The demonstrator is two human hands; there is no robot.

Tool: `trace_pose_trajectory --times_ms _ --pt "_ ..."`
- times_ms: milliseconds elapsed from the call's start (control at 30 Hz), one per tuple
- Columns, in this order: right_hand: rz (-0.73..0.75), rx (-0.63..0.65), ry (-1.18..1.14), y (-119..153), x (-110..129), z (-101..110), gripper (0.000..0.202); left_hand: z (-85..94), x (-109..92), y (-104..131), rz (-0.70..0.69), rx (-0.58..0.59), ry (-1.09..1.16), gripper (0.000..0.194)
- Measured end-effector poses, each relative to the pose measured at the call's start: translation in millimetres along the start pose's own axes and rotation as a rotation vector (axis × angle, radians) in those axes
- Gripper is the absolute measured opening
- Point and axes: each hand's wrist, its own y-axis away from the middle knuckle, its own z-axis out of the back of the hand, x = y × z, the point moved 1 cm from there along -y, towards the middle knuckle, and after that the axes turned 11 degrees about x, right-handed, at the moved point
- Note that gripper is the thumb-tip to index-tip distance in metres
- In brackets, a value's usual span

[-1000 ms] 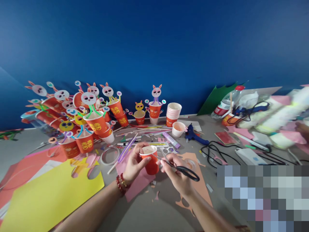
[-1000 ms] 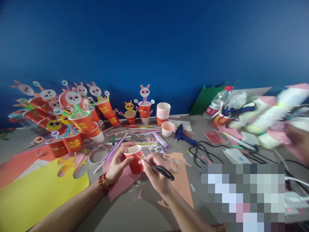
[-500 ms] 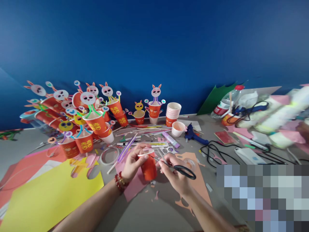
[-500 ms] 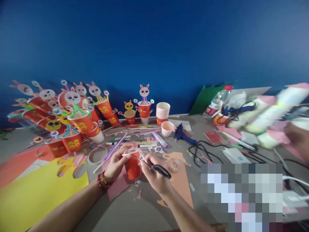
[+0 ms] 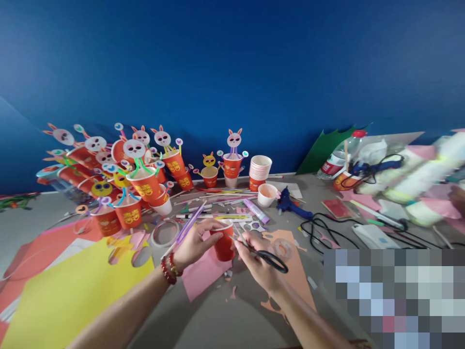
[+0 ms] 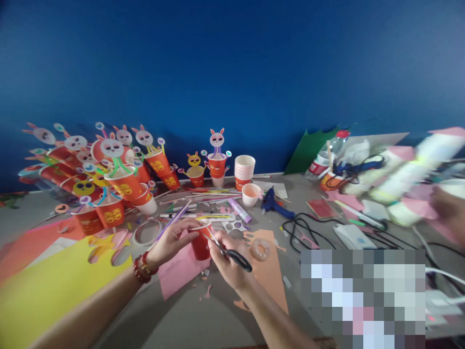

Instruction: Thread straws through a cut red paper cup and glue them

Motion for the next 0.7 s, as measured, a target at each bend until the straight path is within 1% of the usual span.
trace_pose_trajectory --times_ms 67,100,200,267,333,500,700 --pt "0.022 0.044 0.002 0.3 3.5 -0.4 0.03 2.2 -8.2 6.1 0.04 0.023 -0.062 0.019" --pt "0.039 0.074 -0.005 0.6 5.7 -0.9 0.03 2.9 -11.7 9.7 0.051 0.011 -0.089 0.018" --pt "0.081 0.126 -0.051 2.2 11.0 -3.7 0.029 1.5 -15.8 20.1 0.089 -0.093 -0.1 0.016" --pt "0.095 0.129 -0.072 4.0 11.6 -6.7 0.027 -2.2 -13.4 25.2 0.109 -0.172 -0.071 0.016" --pt "0.106 0.119 -0.09 6.2 9.6 -9.9 0.025 -6.5 -10.2 28.1 0.11 -0.217 -0.053 0.016" --pt "0.162 0.05 -0.142 10.5 4.6 -13.5 0.02 -11.2 -10.6 30.7 0.084 -0.218 -0.02 0.018" --pt "0.159 0.065 -0.143 9.5 7.3 -12.5 0.02 -11.4 -18.6 33.9 0.063 -0.217 -0.008 0.02"
